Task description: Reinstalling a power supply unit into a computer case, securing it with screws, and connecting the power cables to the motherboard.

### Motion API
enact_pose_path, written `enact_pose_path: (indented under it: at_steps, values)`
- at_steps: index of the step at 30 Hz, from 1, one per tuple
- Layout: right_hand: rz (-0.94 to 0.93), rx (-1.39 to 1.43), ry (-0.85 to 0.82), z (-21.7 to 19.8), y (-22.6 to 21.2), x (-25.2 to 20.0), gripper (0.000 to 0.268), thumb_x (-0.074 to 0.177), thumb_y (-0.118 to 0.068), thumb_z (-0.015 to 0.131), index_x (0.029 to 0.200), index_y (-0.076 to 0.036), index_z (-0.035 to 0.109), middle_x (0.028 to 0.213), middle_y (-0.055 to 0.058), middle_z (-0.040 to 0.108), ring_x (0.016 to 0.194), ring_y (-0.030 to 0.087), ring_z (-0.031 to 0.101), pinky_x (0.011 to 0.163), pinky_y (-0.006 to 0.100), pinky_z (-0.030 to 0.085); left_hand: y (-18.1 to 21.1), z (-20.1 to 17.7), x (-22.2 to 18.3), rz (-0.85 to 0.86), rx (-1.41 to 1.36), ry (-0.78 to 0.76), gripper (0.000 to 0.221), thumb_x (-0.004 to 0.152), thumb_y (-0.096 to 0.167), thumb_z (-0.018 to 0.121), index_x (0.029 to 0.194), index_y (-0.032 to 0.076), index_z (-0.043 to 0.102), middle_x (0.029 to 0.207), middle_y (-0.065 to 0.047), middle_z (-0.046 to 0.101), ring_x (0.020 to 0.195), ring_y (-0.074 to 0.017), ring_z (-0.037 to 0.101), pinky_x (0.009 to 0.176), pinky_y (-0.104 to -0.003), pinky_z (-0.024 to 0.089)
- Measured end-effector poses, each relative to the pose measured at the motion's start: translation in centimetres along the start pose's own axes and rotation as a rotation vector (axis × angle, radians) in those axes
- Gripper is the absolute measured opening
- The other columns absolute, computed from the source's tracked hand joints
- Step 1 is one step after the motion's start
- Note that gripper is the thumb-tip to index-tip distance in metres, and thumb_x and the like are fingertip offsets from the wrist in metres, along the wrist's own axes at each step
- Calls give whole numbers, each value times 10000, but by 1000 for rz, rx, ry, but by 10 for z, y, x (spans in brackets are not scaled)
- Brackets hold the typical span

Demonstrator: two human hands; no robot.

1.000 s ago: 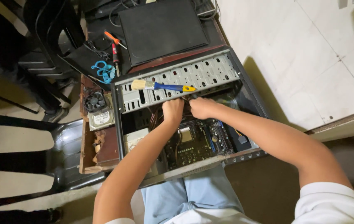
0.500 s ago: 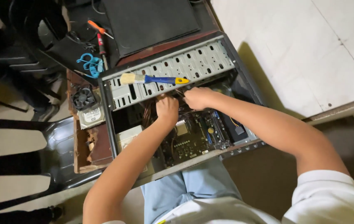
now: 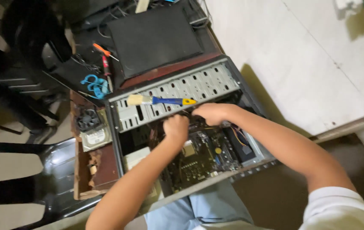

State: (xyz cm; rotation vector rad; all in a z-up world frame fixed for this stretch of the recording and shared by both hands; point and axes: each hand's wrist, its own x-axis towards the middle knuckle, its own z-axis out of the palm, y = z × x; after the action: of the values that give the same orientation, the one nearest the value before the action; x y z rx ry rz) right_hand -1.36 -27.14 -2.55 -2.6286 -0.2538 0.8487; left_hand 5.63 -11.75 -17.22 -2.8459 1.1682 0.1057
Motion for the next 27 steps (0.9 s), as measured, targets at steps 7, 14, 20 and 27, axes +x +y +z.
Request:
enact_pose_path:
  at_steps: [7, 14, 20, 27]
  values:
    - [161, -6, -82, -1, 21, 2, 535, 886, 51, 460, 1417, 86, 522, 1341, 301, 627, 1221, 450, 617, 983, 536, 541, 20, -45, -23, 341, -56, 304, 144, 847, 97, 653, 855, 91, 797, 823, -80, 701, 771, -292, 732, 666, -377, 552]
    - [113, 40, -24, 0, 19, -1, 406, 894, -24, 436, 1242, 55, 631, 1160, 319, 696, 1133, 497, 651, 945, 588, 537, 15, -66, -33, 482, -105, 233, 448, 776, 458, 819, 1050, 116, 725, 875, -32, 720, 840, -260, 733, 721, -401, 546]
    - [132, 77, -36, -2, 26, 4, 359, 942, -75, 420, 1199, 28, 649, 1111, 305, 706, 1103, 483, 662, 902, 580, 542, 11, -83, -27, 550, -322, -230, 288, 912, 245, 707, 1152, 91, 667, 1055, -109, 728, 886, -386, 760, 715, -500, 606]
    - [150, 49, -73, 19, 49, 27, 361, 939, -88, 449, 1220, 9, 654, 1109, 282, 704, 1065, 456, 679, 845, 552, 561, -12, -146, -26, 477, -598, -583, 254, 971, 319, 642, 1137, 152, 736, 1176, -160, 754, 1110, -446, 702, 913, -543, 571]
